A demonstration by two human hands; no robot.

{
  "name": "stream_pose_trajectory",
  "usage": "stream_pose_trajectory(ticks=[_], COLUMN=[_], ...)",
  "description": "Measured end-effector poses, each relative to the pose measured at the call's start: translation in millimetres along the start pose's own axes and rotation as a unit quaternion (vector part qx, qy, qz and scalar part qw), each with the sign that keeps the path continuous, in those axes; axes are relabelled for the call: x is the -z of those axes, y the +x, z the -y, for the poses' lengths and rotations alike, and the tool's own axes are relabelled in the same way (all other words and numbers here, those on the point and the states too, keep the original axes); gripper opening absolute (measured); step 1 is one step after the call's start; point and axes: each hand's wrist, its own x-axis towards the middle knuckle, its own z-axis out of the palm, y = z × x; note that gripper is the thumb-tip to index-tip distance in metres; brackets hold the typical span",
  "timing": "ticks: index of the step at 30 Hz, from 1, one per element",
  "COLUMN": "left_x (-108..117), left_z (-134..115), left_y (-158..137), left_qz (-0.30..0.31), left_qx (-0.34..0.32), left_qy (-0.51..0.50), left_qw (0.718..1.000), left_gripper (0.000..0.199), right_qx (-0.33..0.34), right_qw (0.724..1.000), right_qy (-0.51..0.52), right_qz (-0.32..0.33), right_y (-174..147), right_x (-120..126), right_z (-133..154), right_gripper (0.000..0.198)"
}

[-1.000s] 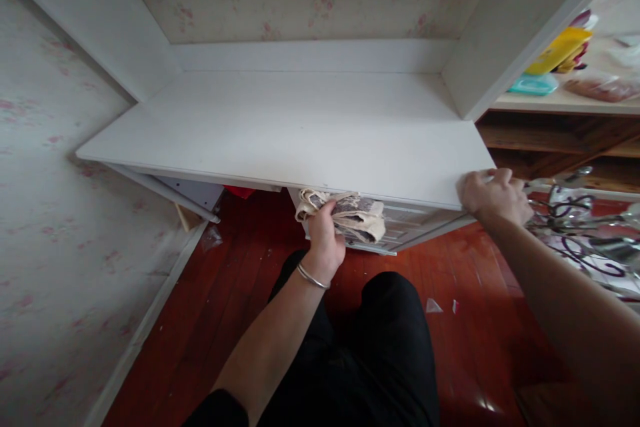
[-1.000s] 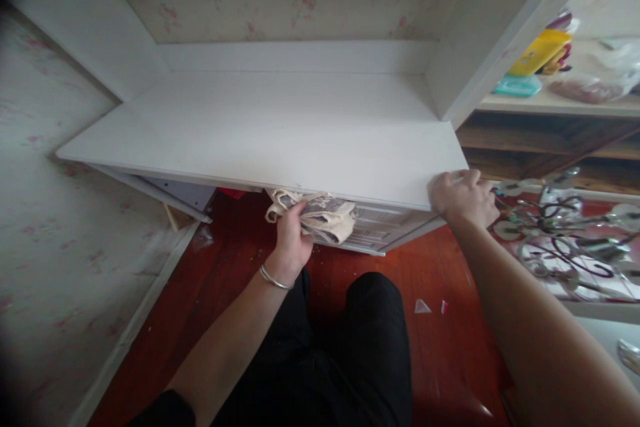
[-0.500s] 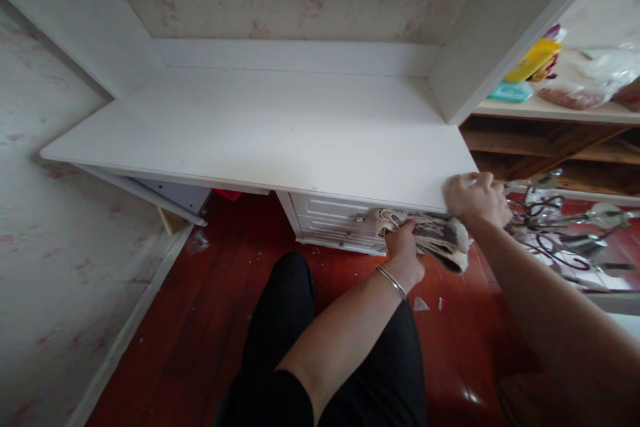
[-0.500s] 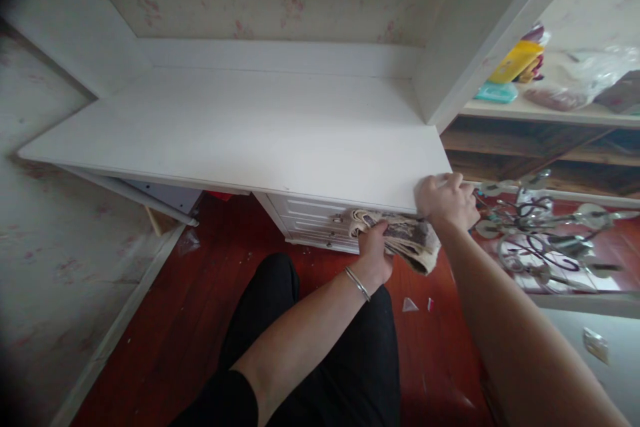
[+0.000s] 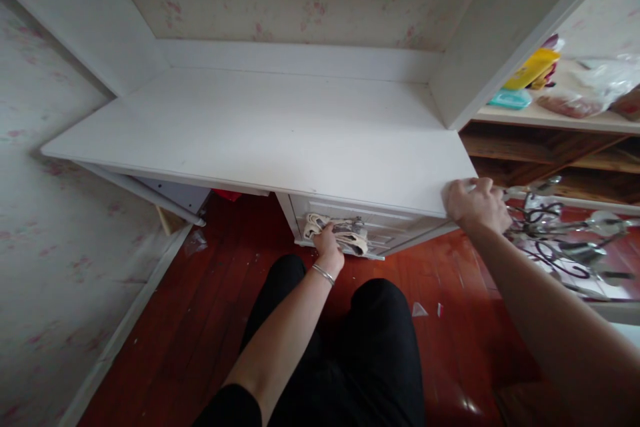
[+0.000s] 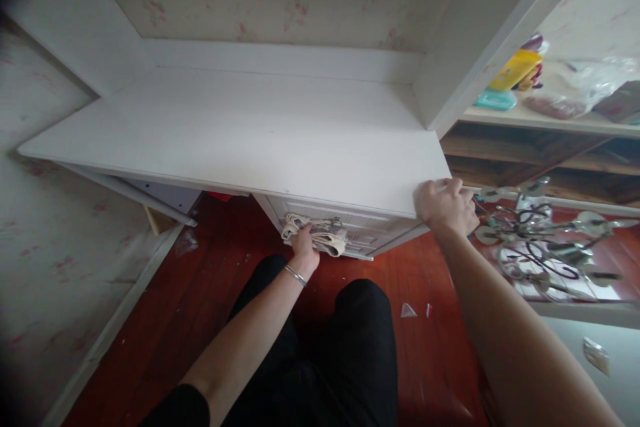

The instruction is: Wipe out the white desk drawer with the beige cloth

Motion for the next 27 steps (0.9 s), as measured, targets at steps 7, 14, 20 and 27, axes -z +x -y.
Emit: stream_pose_trajectory(ticks=[7, 14, 20, 27], left_x=[10.7, -8.3, -42.9, -77.4], left_z=[-90.4, -92.3, -5.2, 90.3], left_y=[-21.9, -86.1, -123.9, -140.4], left_qz=[0.048, 0.142, 0.191, 0.158], left_qx=[-0.059, -0.039, 0.082, 0.229], left_qy=[-0.017, -0.066, -0.068, -0.047], left_qw=[0.997, 0.987, 0.976, 0.959], left_gripper=[0.018, 0.028, 0.024, 0.016], right_qx=[-0.002, -0.004, -0.001, -0.003], right_qw=[1.0, 1.0, 1.0, 1.0], right_qy=[0.002, 0.0, -0.007, -0.016], right_qz=[-0.004, -0.006, -0.003, -0.003], right_y=[-2.7, -3.2, -1.7, -0.4], right_x=[1.1, -0.2, -0.4, -1.3], right_z=[1.0, 0.5, 0.7, 0.1], right_gripper=[0.057, 0.058, 0.057, 0.059])
